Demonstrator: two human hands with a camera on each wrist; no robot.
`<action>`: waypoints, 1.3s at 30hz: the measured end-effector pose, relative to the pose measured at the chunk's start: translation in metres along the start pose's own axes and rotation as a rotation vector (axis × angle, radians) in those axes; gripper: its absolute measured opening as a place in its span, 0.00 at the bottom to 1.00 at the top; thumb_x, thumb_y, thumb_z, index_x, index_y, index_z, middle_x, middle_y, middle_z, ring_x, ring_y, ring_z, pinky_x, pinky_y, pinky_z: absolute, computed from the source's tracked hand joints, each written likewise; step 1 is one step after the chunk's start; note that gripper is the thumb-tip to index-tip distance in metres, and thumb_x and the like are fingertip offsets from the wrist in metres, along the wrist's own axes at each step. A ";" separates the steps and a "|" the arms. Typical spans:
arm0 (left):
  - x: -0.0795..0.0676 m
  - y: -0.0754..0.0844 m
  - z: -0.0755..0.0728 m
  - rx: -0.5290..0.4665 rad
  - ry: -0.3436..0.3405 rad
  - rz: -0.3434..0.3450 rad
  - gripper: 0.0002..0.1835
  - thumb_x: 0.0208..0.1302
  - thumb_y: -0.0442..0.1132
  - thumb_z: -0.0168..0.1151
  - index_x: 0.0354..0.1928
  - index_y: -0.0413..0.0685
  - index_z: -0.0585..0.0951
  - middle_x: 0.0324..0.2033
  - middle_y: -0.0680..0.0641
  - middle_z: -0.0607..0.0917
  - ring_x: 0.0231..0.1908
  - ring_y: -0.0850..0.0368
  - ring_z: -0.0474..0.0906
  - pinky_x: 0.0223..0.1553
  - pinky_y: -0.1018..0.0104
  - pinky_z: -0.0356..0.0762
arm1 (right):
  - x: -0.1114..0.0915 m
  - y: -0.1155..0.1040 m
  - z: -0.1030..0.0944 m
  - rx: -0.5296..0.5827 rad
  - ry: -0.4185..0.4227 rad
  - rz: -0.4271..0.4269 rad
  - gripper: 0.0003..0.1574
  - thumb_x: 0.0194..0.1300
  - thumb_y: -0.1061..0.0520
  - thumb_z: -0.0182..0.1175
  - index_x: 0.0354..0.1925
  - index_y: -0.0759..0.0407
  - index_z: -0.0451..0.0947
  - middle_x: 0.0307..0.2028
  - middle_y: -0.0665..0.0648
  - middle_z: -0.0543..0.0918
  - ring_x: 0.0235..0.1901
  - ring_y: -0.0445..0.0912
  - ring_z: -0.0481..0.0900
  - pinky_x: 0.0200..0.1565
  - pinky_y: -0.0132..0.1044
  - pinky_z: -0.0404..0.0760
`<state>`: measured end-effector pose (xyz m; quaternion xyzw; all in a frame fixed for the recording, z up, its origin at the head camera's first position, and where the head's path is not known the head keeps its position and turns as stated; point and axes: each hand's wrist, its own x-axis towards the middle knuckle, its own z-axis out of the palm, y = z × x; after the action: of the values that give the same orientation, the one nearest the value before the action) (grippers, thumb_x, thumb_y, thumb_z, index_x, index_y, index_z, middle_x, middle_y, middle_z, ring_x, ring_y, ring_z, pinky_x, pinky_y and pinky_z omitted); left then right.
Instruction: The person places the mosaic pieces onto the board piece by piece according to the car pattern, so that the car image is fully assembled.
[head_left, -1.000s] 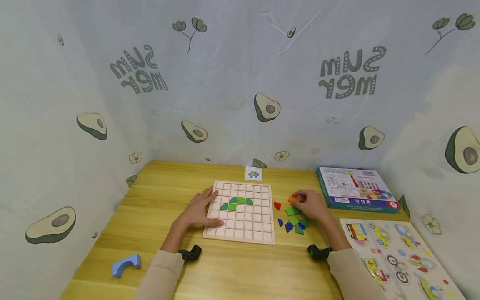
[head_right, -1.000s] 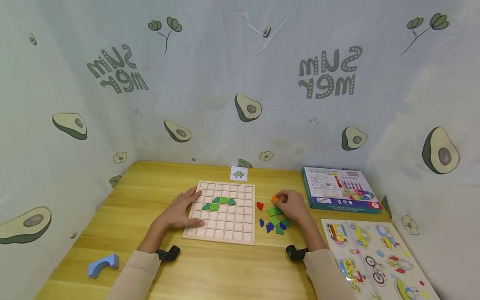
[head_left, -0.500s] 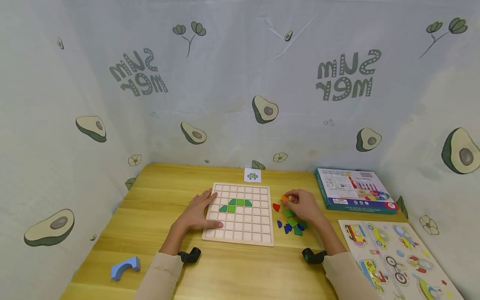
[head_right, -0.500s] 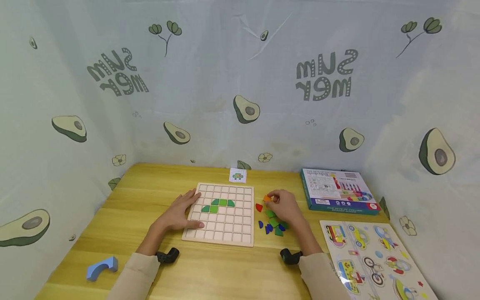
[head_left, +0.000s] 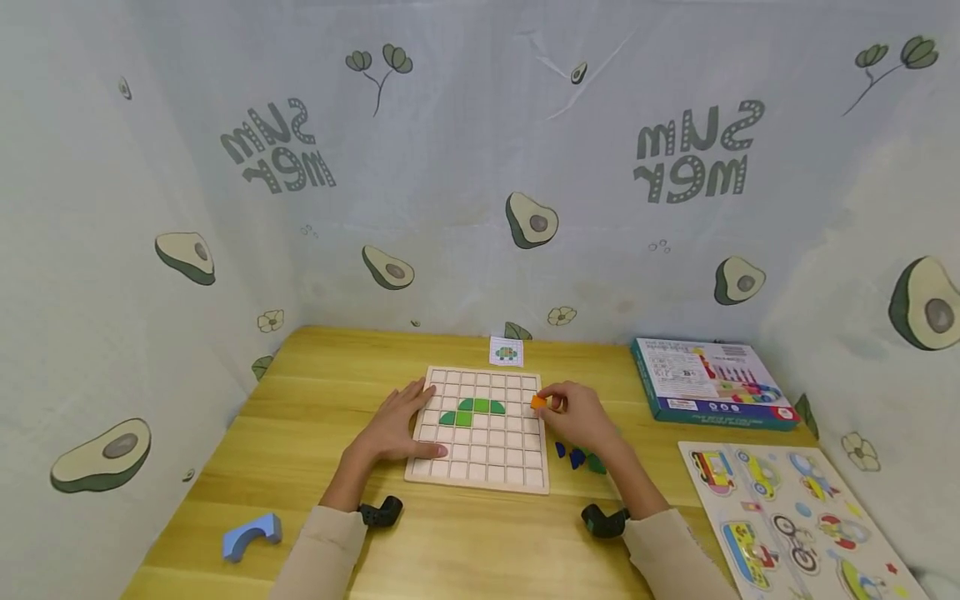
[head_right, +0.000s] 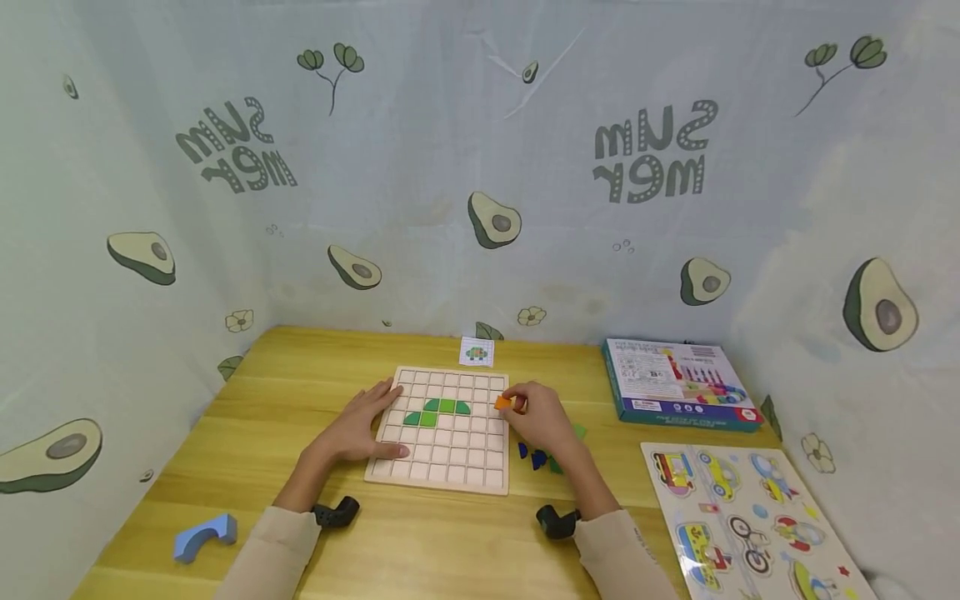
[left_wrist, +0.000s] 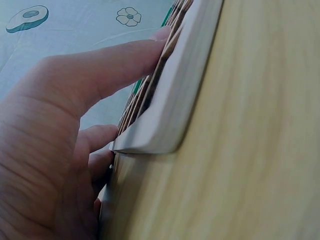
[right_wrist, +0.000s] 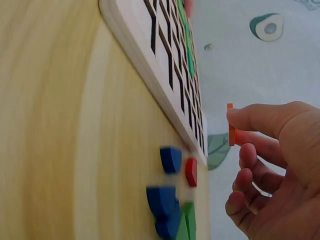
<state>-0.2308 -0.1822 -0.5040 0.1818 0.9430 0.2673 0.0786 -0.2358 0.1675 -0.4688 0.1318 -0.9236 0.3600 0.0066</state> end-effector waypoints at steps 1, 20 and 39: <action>0.000 0.000 0.001 0.004 -0.004 -0.002 0.64 0.47 0.70 0.72 0.82 0.50 0.56 0.83 0.42 0.50 0.82 0.42 0.45 0.82 0.42 0.41 | 0.000 -0.002 0.003 0.006 -0.009 -0.007 0.14 0.67 0.58 0.68 0.49 0.63 0.86 0.30 0.54 0.75 0.26 0.44 0.67 0.28 0.32 0.66; 0.001 -0.003 -0.003 0.011 -0.018 -0.011 0.63 0.49 0.71 0.71 0.82 0.52 0.56 0.83 0.46 0.48 0.83 0.46 0.42 0.82 0.44 0.40 | 0.014 -0.043 0.049 0.069 -0.101 -0.040 0.13 0.65 0.58 0.71 0.47 0.59 0.88 0.28 0.50 0.76 0.29 0.42 0.69 0.30 0.29 0.66; 0.002 -0.002 -0.003 0.000 -0.017 -0.009 0.62 0.50 0.70 0.72 0.82 0.51 0.56 0.83 0.44 0.49 0.83 0.45 0.43 0.82 0.43 0.40 | 0.018 -0.049 0.068 -0.002 -0.136 -0.015 0.12 0.65 0.56 0.72 0.48 0.52 0.89 0.29 0.49 0.76 0.31 0.43 0.71 0.33 0.34 0.70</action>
<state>-0.2336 -0.1846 -0.5020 0.1798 0.9432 0.2653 0.0878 -0.2357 0.0827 -0.4848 0.1630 -0.9211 0.3494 -0.0533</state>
